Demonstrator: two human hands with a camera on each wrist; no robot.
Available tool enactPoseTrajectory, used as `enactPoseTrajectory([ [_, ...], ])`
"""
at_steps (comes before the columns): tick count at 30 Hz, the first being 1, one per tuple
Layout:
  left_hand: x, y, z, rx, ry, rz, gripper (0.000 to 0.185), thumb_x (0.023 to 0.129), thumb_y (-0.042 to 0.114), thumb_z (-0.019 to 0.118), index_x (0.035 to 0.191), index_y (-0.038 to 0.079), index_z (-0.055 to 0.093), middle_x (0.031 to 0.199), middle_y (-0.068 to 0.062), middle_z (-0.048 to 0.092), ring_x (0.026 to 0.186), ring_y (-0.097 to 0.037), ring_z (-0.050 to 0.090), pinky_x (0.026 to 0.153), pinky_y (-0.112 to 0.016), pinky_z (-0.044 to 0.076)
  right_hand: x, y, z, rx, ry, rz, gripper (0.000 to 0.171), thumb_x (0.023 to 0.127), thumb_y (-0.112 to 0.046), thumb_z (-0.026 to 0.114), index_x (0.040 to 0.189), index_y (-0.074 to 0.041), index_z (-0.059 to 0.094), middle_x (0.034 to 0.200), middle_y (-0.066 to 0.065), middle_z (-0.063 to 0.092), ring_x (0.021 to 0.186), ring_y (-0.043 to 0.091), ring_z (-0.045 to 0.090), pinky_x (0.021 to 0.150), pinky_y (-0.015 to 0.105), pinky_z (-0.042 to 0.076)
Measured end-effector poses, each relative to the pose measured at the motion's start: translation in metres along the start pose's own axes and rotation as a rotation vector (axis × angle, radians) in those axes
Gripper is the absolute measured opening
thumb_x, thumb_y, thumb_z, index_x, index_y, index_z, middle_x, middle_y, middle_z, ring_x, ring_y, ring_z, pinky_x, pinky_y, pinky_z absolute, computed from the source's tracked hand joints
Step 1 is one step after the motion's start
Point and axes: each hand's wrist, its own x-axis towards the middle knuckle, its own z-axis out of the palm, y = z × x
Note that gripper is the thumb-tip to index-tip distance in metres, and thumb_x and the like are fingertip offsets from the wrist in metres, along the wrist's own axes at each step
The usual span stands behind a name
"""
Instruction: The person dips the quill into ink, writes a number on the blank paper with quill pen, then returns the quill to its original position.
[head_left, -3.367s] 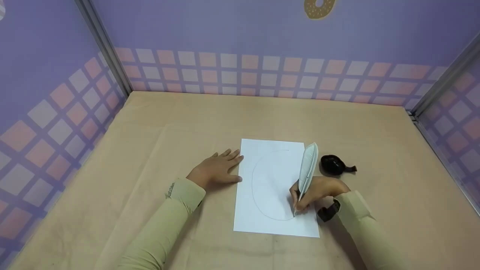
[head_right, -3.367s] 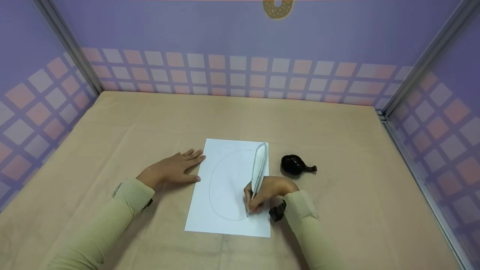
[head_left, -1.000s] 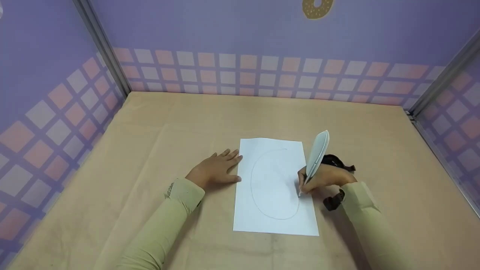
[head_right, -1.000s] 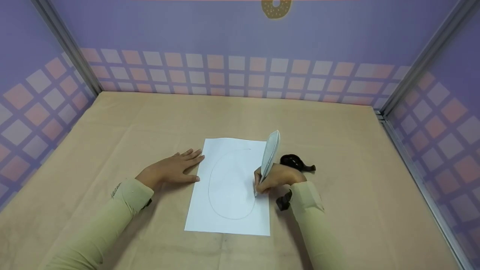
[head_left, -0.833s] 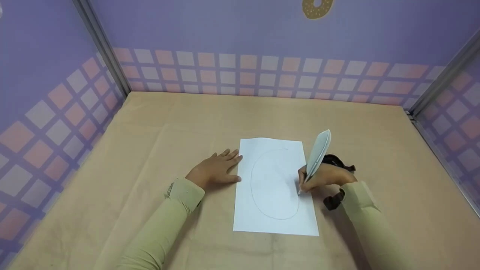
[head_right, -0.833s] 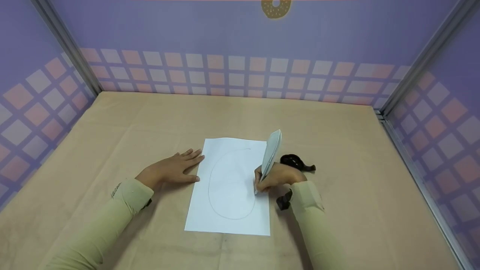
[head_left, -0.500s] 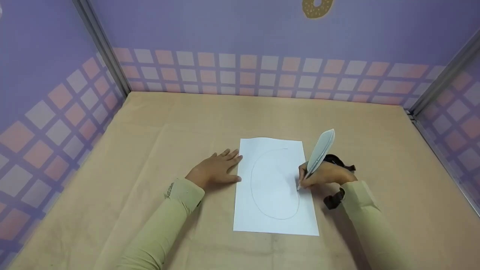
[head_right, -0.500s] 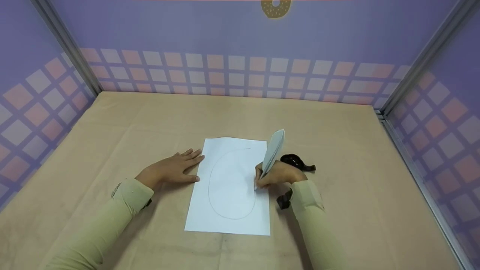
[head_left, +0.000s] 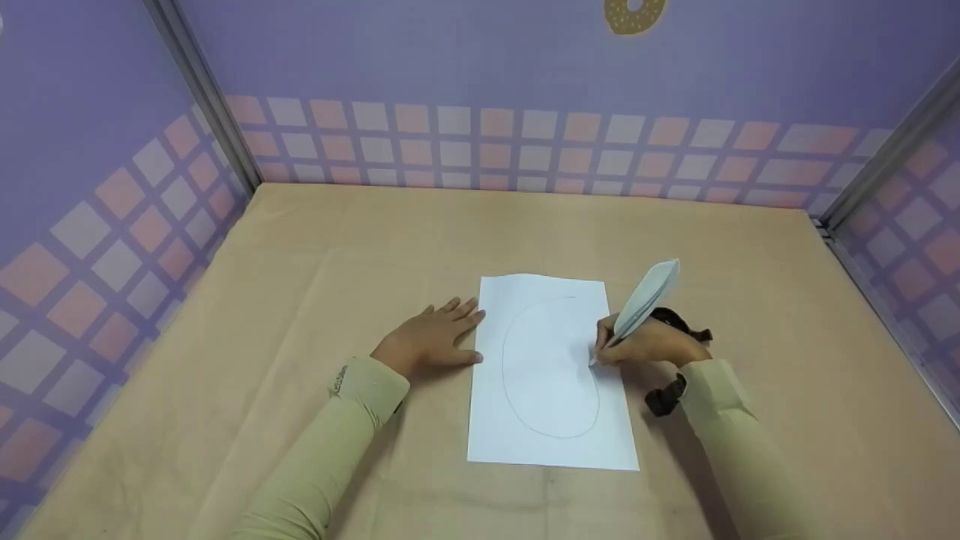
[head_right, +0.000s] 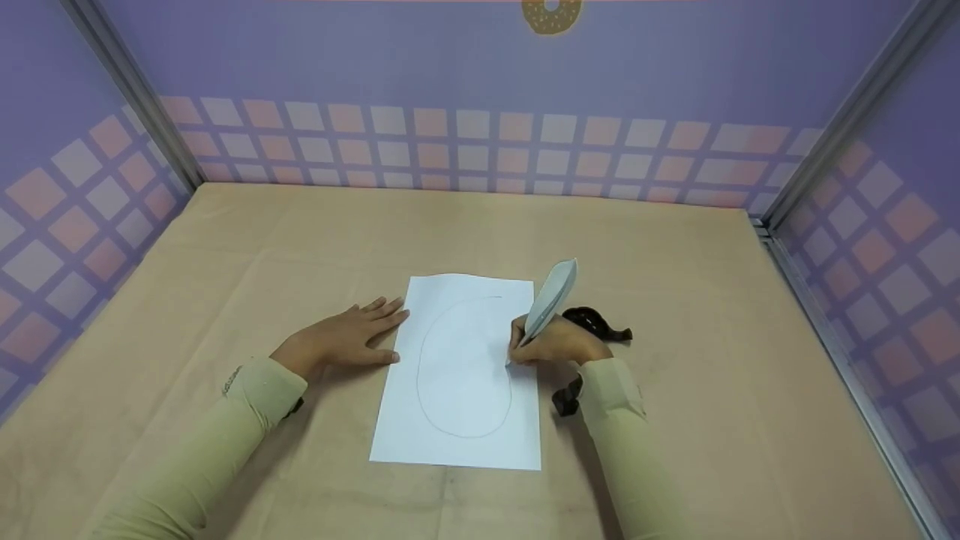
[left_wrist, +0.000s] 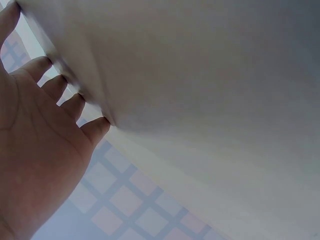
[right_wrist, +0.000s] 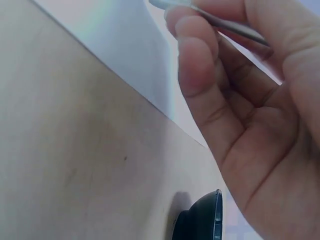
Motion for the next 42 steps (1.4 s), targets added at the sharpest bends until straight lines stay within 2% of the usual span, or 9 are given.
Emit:
enactPoseTrajectory([
  [10, 0.000, 0.000, 0.000, 0.002, 0.012, 0.019, 0.078, 0.093, 0.060, 0.044, 0.156, 0.021, 0.017, 0.163, -0.001, 0.007, 0.150, -0.027, 0.007, 0.120, -0.053, 0.014, 0.004, 0.002, 0.001, 0.017, 0.046, 0.071, 0.007, 0.082, -0.006, 0.071, 0.084, -0.001, 0.066, 0.073, -0.001, 0.059, 0.060, 0.007, 0.048, 0.056, 0.020, 0.040],
  [13, 0.000, 0.000, 0.000, 0.005, 0.012, 0.023, 0.078, 0.094, 0.060, 0.043, 0.156, 0.020, 0.017, 0.163, -0.001, 0.007, 0.150, -0.027, 0.007, 0.120, -0.053, 0.014, 0.002, -0.008, 0.003, 0.009, 0.053, 0.073, 0.005, 0.082, -0.002, 0.068, 0.084, 0.001, 0.065, 0.073, 0.000, 0.058, 0.060, 0.007, 0.047, 0.056, 0.019, 0.039],
  [17, 0.001, -0.001, 0.000, -0.002, 0.007, 0.022, 0.079, 0.094, 0.061, 0.043, 0.156, 0.020, 0.017, 0.163, -0.001, 0.006, 0.150, -0.027, 0.006, 0.120, -0.054, 0.013, 0.003, -0.009, 0.004, 0.013, 0.059, 0.048, 0.003, 0.083, -0.004, 0.067, 0.082, -0.002, 0.065, 0.070, -0.001, 0.058, 0.060, 0.008, 0.047, 0.056, 0.020, 0.039],
  [21, 0.001, -0.001, 0.000, -0.017, 0.001, 0.017, 0.080, 0.093, 0.062, 0.045, 0.156, 0.021, 0.016, 0.163, 0.000, 0.005, 0.151, -0.027, 0.005, 0.120, -0.053, 0.011, 0.008, 0.000, 0.005, 0.039, 0.072, 0.030, 0.004, 0.083, -0.006, 0.069, 0.082, -0.003, 0.066, 0.069, -0.002, 0.057, 0.060, 0.008, 0.047, 0.056, 0.020, 0.039],
  [33, 0.002, -0.003, 0.001, 0.001, 0.001, 0.019, 0.079, 0.093, 0.061, 0.043, 0.156, 0.021, 0.016, 0.163, 0.000, 0.005, 0.151, -0.027, 0.005, 0.120, -0.053, 0.012, 0.012, -0.005, 0.010, 0.053, 0.141, 0.087, 0.008, 0.082, -0.008, 0.072, 0.082, -0.004, 0.065, 0.069, -0.004, 0.057, 0.061, 0.008, 0.045, 0.056, 0.021, 0.036],
  [42, 0.002, -0.002, 0.000, -0.001, 0.008, 0.024, 0.079, 0.094, 0.061, 0.043, 0.156, 0.021, 0.016, 0.163, -0.001, 0.005, 0.150, -0.027, 0.006, 0.120, -0.054, 0.013, 0.017, -0.008, 0.016, 0.068, 0.156, 0.053, 0.010, 0.083, -0.010, 0.071, 0.081, -0.004, 0.063, 0.069, -0.006, 0.057, 0.061, 0.007, 0.046, 0.056, 0.020, 0.036],
])
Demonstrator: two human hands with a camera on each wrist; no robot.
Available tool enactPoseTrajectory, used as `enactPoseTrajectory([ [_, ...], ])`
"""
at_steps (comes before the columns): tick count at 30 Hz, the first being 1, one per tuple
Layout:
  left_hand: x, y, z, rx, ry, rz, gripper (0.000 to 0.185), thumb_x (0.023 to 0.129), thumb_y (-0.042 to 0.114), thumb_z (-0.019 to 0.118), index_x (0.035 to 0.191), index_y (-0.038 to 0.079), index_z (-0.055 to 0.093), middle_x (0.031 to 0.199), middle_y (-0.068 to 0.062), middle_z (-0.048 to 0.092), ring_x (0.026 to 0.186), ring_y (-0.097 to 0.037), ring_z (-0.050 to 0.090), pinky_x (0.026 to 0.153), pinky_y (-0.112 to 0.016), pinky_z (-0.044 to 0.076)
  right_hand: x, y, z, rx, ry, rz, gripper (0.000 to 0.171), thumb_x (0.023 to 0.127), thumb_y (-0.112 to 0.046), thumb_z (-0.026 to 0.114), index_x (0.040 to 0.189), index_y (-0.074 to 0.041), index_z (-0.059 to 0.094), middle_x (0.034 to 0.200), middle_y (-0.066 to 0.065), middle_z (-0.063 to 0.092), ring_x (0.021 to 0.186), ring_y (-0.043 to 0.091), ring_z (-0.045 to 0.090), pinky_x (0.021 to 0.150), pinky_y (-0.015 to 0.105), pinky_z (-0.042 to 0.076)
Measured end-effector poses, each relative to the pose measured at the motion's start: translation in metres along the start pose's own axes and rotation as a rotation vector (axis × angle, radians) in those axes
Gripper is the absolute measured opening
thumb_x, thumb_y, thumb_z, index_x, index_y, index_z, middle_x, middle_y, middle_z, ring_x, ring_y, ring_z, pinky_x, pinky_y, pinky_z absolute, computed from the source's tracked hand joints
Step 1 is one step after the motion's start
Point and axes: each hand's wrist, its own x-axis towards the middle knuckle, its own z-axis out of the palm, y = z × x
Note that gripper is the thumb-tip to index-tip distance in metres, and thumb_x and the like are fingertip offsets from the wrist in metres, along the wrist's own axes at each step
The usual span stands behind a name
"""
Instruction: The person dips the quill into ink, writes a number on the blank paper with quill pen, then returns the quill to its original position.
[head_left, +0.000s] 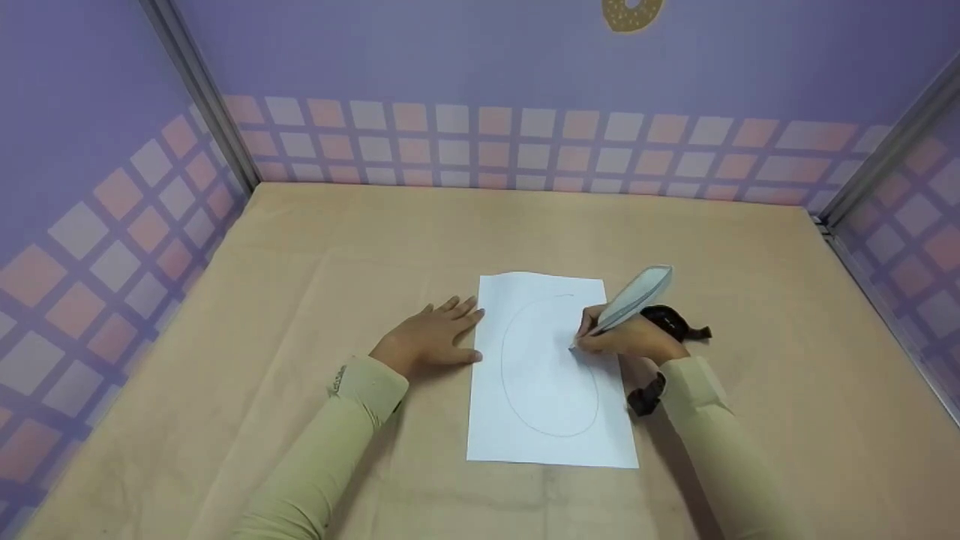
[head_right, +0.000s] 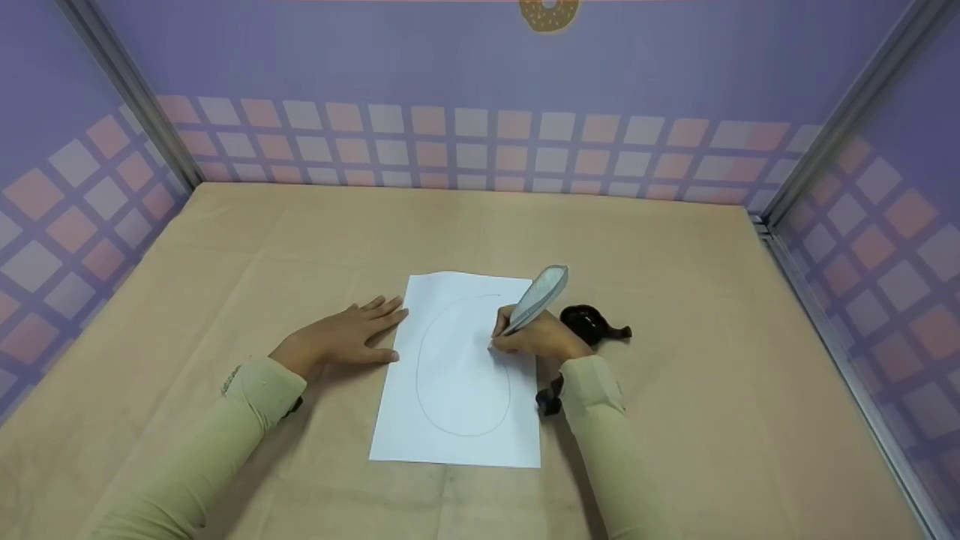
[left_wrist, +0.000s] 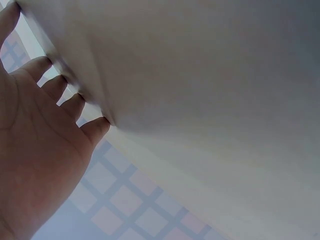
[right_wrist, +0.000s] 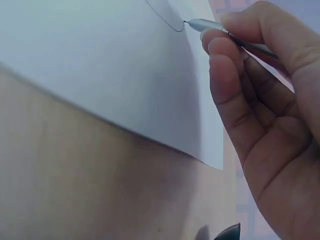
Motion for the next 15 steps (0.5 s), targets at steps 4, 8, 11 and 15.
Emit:
enactPoseTrajectory([
  [4, 0.000, 0.000, 0.000, -0.001, 0.003, -0.006, 0.078, 0.094, 0.061, 0.043, 0.156, 0.022, 0.016, 0.163, 0.000, 0.005, 0.151, -0.027, 0.006, 0.120, -0.053, 0.012, 0.002, 0.000, 0.003, 0.031, 0.011, -0.019, 0.013, 0.083, -0.011, 0.073, 0.082, -0.002, 0.063, 0.071, -0.006, 0.057, 0.063, 0.007, 0.045, 0.058, 0.020, 0.035],
  [8, -0.001, 0.001, 0.000, -0.012, -0.003, -0.024, 0.079, 0.093, 0.062, 0.044, 0.156, 0.024, 0.015, 0.163, 0.004, 0.004, 0.151, -0.024, 0.004, 0.121, -0.050, 0.011, 0.004, -0.001, 0.006, 0.043, 0.019, -0.032, 0.013, 0.083, -0.011, 0.074, 0.083, -0.001, 0.064, 0.074, -0.005, 0.058, 0.065, 0.008, 0.045, 0.061, 0.020, 0.035],
  [11, -0.001, 0.002, 0.000, -0.008, -0.004, -0.026, 0.079, 0.093, 0.062, 0.043, 0.156, 0.024, 0.015, 0.163, 0.004, 0.004, 0.151, -0.024, 0.005, 0.121, -0.051, 0.011, 0.005, -0.002, 0.008, 0.041, 0.018, -0.041, 0.013, 0.083, -0.011, 0.074, 0.083, -0.002, 0.065, 0.076, -0.004, 0.060, 0.066, 0.008, 0.046, 0.062, 0.020, 0.037],
  [15, -0.001, 0.002, 0.000, 0.000, -0.005, -0.020, 0.079, 0.093, 0.062, 0.043, 0.156, 0.023, 0.015, 0.163, 0.002, 0.004, 0.151, -0.026, 0.006, 0.121, -0.052, 0.012, 0.008, -0.004, 0.011, 0.044, 0.017, -0.062, 0.013, 0.083, -0.011, 0.074, 0.081, -0.004, 0.064, 0.077, -0.003, 0.063, 0.067, 0.007, 0.048, 0.063, 0.020, 0.039],
])
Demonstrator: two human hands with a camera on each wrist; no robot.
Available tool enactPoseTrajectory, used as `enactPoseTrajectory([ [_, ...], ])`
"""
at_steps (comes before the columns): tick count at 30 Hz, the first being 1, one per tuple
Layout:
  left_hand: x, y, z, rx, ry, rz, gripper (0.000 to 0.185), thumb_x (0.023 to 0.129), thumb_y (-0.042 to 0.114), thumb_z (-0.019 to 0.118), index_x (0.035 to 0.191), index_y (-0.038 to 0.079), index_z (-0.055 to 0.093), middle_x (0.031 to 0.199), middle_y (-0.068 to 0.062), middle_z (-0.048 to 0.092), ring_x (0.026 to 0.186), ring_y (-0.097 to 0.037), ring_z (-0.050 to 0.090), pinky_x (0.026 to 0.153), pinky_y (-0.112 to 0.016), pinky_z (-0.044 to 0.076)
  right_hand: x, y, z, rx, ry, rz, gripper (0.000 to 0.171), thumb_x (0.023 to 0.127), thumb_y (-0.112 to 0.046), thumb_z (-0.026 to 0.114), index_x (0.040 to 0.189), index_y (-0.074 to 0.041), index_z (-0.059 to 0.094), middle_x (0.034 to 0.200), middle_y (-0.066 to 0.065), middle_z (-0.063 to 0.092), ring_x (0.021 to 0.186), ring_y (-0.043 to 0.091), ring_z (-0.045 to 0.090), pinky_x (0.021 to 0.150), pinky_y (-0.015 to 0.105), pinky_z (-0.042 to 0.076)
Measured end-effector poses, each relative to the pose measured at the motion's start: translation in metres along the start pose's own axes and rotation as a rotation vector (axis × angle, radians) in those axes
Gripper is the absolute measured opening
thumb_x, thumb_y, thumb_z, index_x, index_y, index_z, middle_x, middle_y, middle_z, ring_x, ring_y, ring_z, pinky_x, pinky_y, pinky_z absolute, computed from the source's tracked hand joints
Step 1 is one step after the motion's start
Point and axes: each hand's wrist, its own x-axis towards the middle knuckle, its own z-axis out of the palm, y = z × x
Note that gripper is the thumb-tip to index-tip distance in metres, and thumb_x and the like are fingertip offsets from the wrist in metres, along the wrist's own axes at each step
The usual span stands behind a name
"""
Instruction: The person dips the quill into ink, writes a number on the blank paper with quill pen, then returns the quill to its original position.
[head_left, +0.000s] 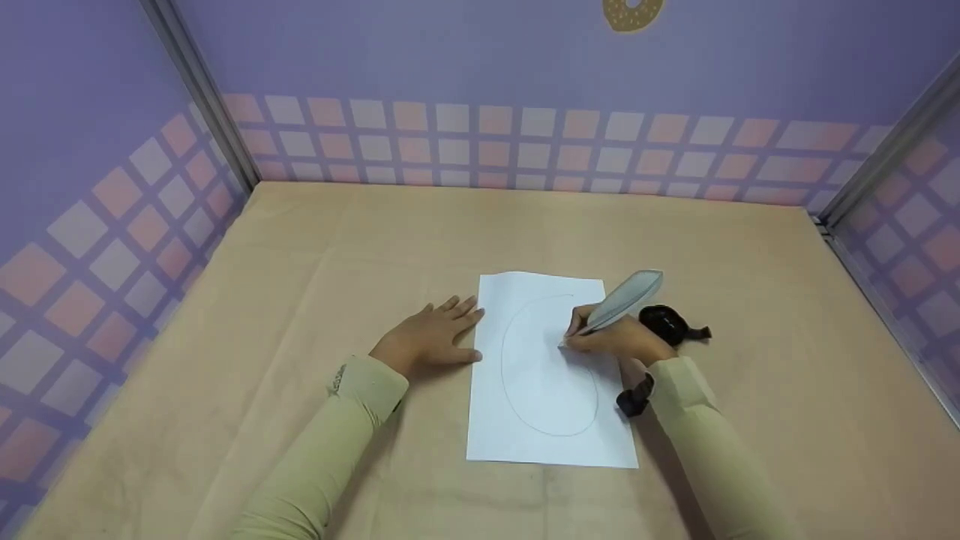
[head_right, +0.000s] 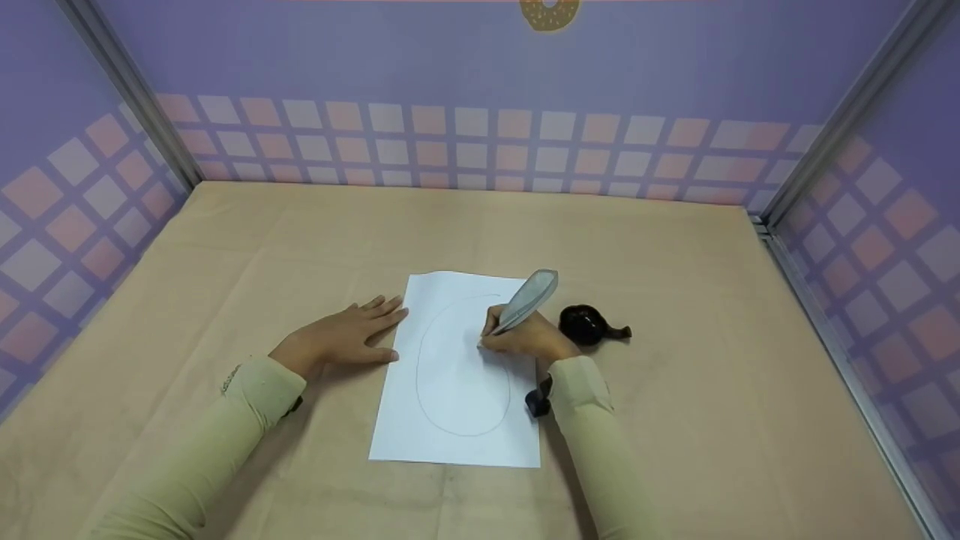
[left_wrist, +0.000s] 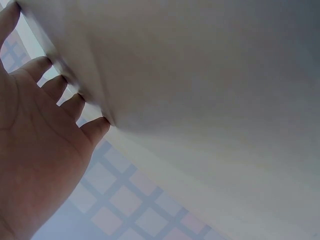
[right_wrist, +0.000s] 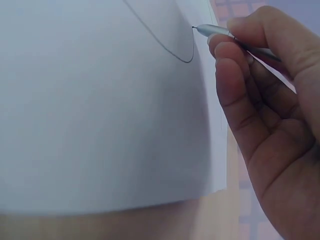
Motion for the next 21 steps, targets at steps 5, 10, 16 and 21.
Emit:
enactPoseTrajectory([
  [5, 0.0005, -0.0004, -0.0001, -0.001, -0.002, 0.003, 0.079, 0.093, 0.062, 0.043, 0.156, 0.022, 0.016, 0.163, 0.002, 0.004, 0.151, -0.026, 0.005, 0.121, -0.052, 0.012, 0.0032, 0.0005, 0.0023, 0.020, 0.007, 0.006, 0.013, 0.082, -0.012, 0.075, 0.080, -0.005, 0.064, 0.073, -0.006, 0.062, 0.063, 0.006, 0.045, 0.058, 0.020, 0.035],
  [10, 0.0009, -0.0008, 0.0006, 0.010, 0.001, 0.004, 0.078, 0.093, 0.062, 0.043, 0.156, 0.023, 0.016, 0.163, 0.002, 0.004, 0.151, -0.025, 0.006, 0.121, -0.052, 0.013, 0.0057, -0.0003, 0.0048, 0.030, 0.006, 0.012, 0.015, 0.081, -0.011, 0.075, 0.081, -0.001, 0.063, 0.069, -0.008, 0.059, 0.060, 0.005, 0.042, 0.055, 0.019, 0.032],
  [16, 0.0004, -0.0011, 0.0009, 0.012, 0.007, 0.011, 0.079, 0.093, 0.062, 0.043, 0.156, 0.022, 0.016, 0.163, 0.001, 0.005, 0.151, -0.025, 0.006, 0.120, -0.052, 0.014, 0.0080, -0.0027, 0.0074, 0.025, -0.009, -0.010, 0.014, 0.082, -0.008, 0.073, 0.081, 0.001, 0.063, 0.072, -0.006, 0.060, 0.061, 0.005, 0.044, 0.056, 0.018, 0.034],
  [21, 0.0006, -0.0009, 0.0005, -0.002, 0.004, 0.004, 0.078, 0.093, 0.061, 0.044, 0.156, 0.022, 0.016, 0.163, 0.001, 0.006, 0.151, -0.025, 0.006, 0.121, -0.052, 0.012, 0.0095, -0.0046, 0.0093, 0.007, -0.005, -0.005, 0.011, 0.082, -0.006, 0.073, 0.081, 0.001, 0.064, 0.072, -0.003, 0.061, 0.060, 0.005, 0.045, 0.055, 0.018, 0.036],
])
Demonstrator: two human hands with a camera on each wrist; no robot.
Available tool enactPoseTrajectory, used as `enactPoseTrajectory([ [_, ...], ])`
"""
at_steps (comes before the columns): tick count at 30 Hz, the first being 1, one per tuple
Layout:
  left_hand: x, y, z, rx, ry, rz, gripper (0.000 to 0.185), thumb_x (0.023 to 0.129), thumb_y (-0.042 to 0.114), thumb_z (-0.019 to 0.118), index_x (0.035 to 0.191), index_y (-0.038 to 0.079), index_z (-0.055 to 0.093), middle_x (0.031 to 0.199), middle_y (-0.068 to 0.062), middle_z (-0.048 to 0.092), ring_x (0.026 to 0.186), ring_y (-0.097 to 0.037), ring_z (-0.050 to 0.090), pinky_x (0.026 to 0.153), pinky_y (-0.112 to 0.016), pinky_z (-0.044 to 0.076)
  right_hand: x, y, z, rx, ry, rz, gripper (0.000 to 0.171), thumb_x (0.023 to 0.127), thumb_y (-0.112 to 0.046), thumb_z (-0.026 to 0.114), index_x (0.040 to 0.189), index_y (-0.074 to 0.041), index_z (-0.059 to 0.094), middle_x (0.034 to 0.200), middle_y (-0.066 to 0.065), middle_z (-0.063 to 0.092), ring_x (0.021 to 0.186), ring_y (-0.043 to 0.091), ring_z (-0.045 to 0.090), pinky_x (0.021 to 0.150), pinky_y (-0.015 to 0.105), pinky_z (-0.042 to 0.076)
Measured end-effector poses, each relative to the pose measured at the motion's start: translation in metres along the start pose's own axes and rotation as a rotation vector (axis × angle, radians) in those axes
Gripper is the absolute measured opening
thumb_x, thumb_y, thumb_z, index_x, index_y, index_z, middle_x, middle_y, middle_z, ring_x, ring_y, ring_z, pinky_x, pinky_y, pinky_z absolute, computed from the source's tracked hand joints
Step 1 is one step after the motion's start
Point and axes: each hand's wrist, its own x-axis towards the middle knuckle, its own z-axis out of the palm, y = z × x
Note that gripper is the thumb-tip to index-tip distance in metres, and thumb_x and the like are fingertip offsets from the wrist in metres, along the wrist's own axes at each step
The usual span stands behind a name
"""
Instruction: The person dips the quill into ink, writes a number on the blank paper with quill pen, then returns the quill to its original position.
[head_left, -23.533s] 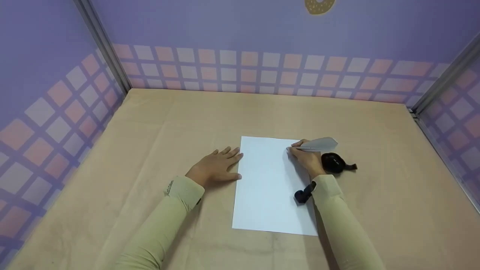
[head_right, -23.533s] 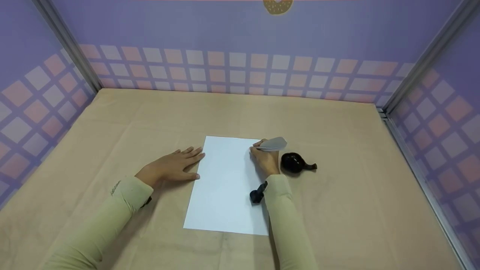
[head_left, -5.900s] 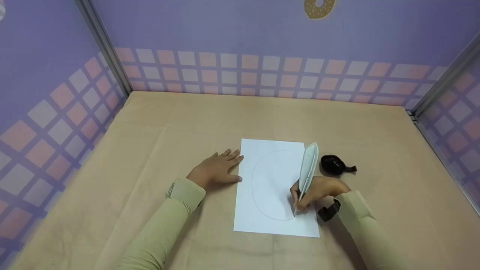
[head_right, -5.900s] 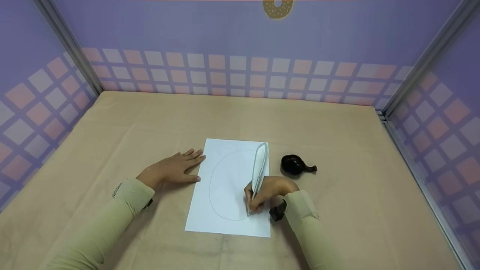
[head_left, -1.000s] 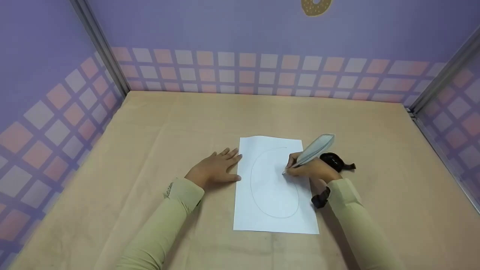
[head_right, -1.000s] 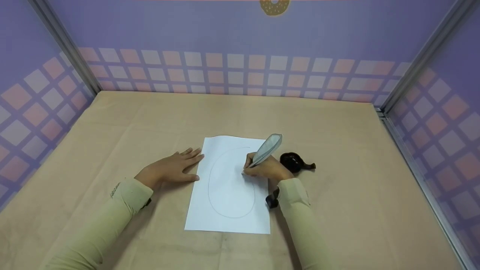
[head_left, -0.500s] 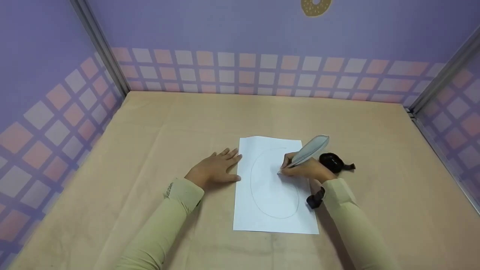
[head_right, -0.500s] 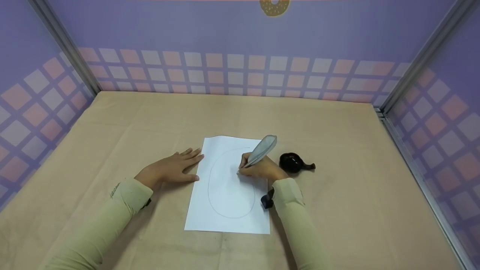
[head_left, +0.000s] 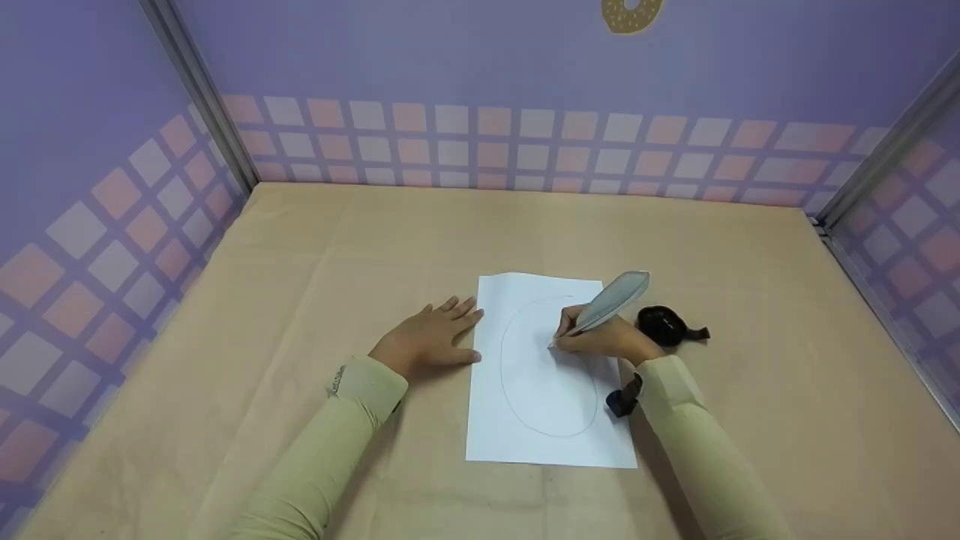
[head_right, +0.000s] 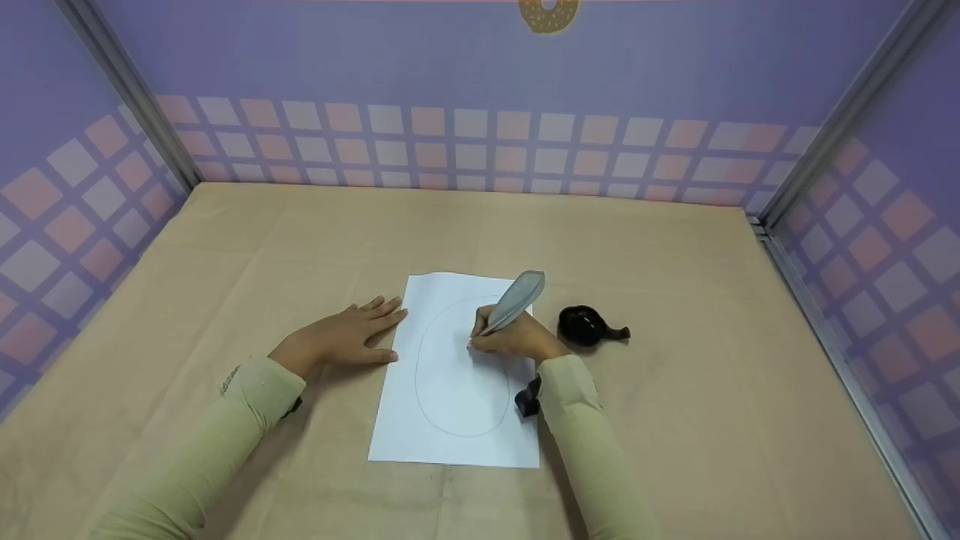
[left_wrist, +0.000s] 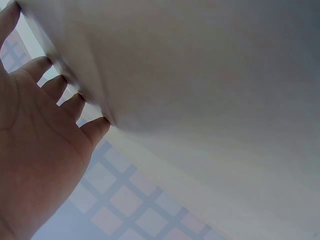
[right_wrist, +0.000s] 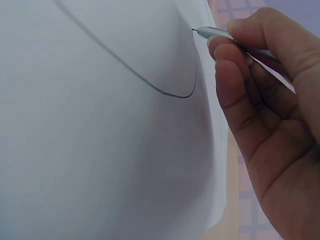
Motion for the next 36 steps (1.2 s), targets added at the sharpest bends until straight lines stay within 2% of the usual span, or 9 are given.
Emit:
enactPoseTrajectory([
  [4, 0.001, 0.000, 0.000, -0.007, -0.014, -0.007, 0.078, 0.094, 0.060, 0.044, 0.156, 0.022, 0.016, 0.163, 0.001, 0.005, 0.151, -0.025, 0.005, 0.121, -0.052, 0.011, 0.002, -0.002, 0.002, -0.021, 0.002, -0.014, 0.007, 0.081, -0.003, 0.071, 0.080, 0.001, 0.064, 0.071, -0.002, 0.060, 0.059, 0.004, 0.045, 0.054, 0.017, 0.037],
  [13, -0.002, 0.001, -0.001, -0.004, -0.009, -0.007, 0.078, 0.094, 0.059, 0.044, 0.156, 0.021, 0.016, 0.163, 0.000, 0.006, 0.151, -0.025, 0.006, 0.121, -0.052, 0.012, 0.002, -0.010, 0.005, -0.012, -0.015, -0.021, 0.006, 0.082, 0.005, 0.067, 0.083, 0.009, 0.063, 0.072, 0.005, 0.058, 0.059, 0.005, 0.044, 0.054, 0.016, 0.035],
  [20, -0.002, 0.002, -0.001, -0.010, 0.003, -0.003, 0.078, 0.093, 0.059, 0.045, 0.155, 0.021, 0.018, 0.163, -0.001, 0.007, 0.151, -0.025, 0.006, 0.121, -0.053, 0.012, 0.007, -0.003, 0.009, -0.013, -0.025, -0.075, 0.007, 0.082, 0.000, 0.070, 0.080, 0.003, 0.064, 0.073, -0.001, 0.058, 0.061, 0.003, 0.045, 0.055, 0.016, 0.034],
  [36, 0.001, 0.000, 0.001, 0.009, -0.003, -0.010, 0.079, 0.093, 0.063, 0.042, 0.156, 0.024, 0.015, 0.163, 0.003, 0.004, 0.151, -0.024, 0.005, 0.121, -0.051, 0.011, 0.015, -0.015, 0.023, -0.024, -0.079, -0.128, 0.005, 0.082, -0.001, 0.067, 0.077, -0.002, 0.065, 0.068, -0.008, 0.056, 0.058, 0.002, 0.042, 0.053, 0.016, 0.033],
])
